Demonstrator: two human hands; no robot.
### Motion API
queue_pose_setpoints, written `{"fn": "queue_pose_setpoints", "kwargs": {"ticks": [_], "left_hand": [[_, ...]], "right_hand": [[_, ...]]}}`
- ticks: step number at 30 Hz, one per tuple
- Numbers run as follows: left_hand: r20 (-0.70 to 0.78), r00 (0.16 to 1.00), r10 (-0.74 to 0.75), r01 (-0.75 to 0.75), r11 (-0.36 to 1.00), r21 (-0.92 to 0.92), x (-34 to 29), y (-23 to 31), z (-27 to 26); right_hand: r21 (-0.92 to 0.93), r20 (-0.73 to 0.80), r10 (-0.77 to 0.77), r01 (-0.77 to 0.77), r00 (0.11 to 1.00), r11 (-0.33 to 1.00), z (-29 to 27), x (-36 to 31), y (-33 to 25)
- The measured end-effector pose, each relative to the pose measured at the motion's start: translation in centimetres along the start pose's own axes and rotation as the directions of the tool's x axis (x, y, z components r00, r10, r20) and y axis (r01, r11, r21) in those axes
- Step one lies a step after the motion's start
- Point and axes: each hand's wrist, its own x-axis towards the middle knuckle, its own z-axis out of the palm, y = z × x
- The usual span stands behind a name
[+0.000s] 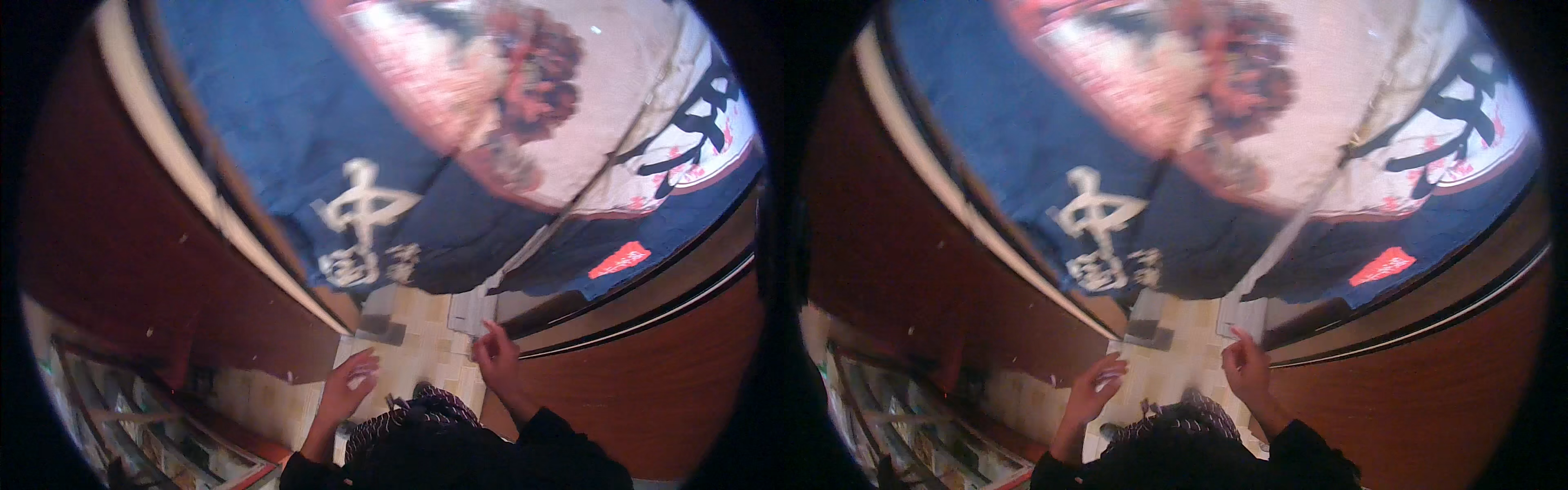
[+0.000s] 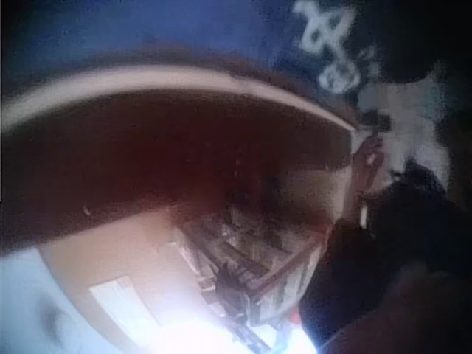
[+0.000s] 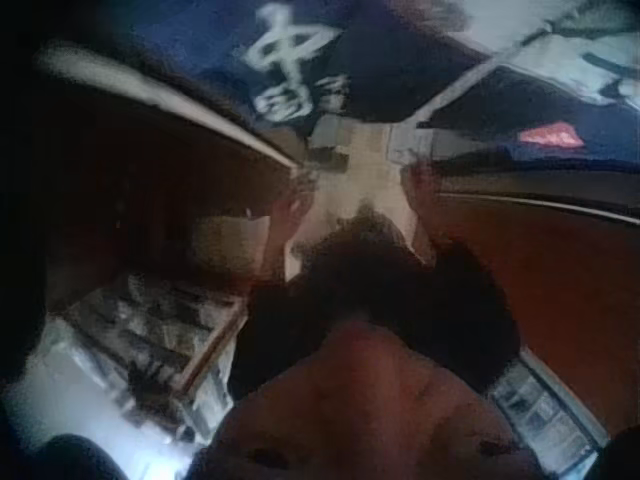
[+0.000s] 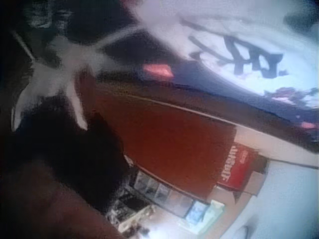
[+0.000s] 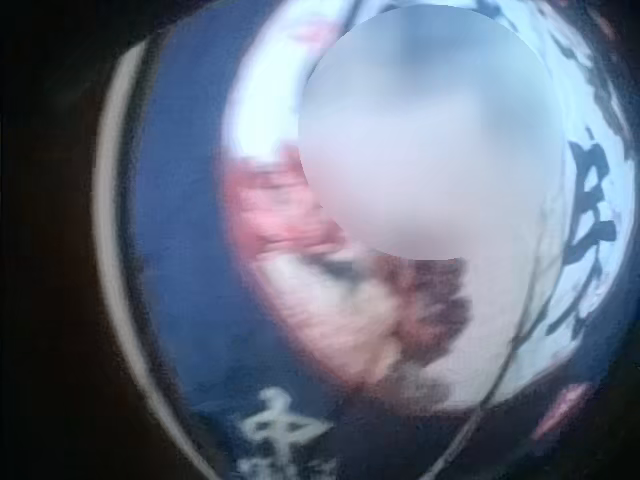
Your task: The person moves a tray of leafy greens from the sink area to a prep table, then unpacks a bag of greens. They repeatedly pick individual stems, remove the lower parts by hand, and place the trimmed greens into a bowl while discarding the removed parts into a bin.
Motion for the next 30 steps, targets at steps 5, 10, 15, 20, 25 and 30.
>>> {"fn": "queue_pose_setpoints", "kwargs": {"ticks": [5, 10, 15, 20, 25, 30], "left_hand": [[0.24, 0.94, 0.245, -0.298, 0.929, 0.22, 15.9, 8.4, 7.7], [-0.475, 0.809, 0.346, -0.318, 0.937, 0.141, 32.4, 10.4, 1.2], [-0.461, 0.848, 0.259, -0.223, 0.966, 0.133, 46.9, 3.4, -2.9], [-0.18, 0.976, -0.124, 0.118, 0.992, -0.041, 63.7, -1.7, 5.1], [0.222, 0.974, -0.039, 0.012, 0.992, 0.123, 82.1, 4.4, 15.7], [0.389, 0.921, 0.004, -0.089, 0.975, 0.202, 101.2, 6.8, 24.2]], "right_hand": [[0.189, -0.212, 0.068, -0.027, 0.975, 0.982, -10.3, 11.1, -1.0], [0.351, -0.616, 0.188, 0.053, 0.765, 0.935, -17.7, 20.7, 2.3], [0.263, -0.504, 0.345, -0.239, 0.792, 0.935, -19.1, 28.3, 7.9], [0.145, -0.447, 0.483, -0.472, 0.753, 0.87, -17.2, 37.5, 10.8], [0.135, -0.497, 0.507, -0.515, 0.704, 0.847, -19.4, 48.0, 14.5], [0.226, -0.547, 0.606, -0.595, 0.578, 0.771, -22.5, 59.7, 24.3]]}}
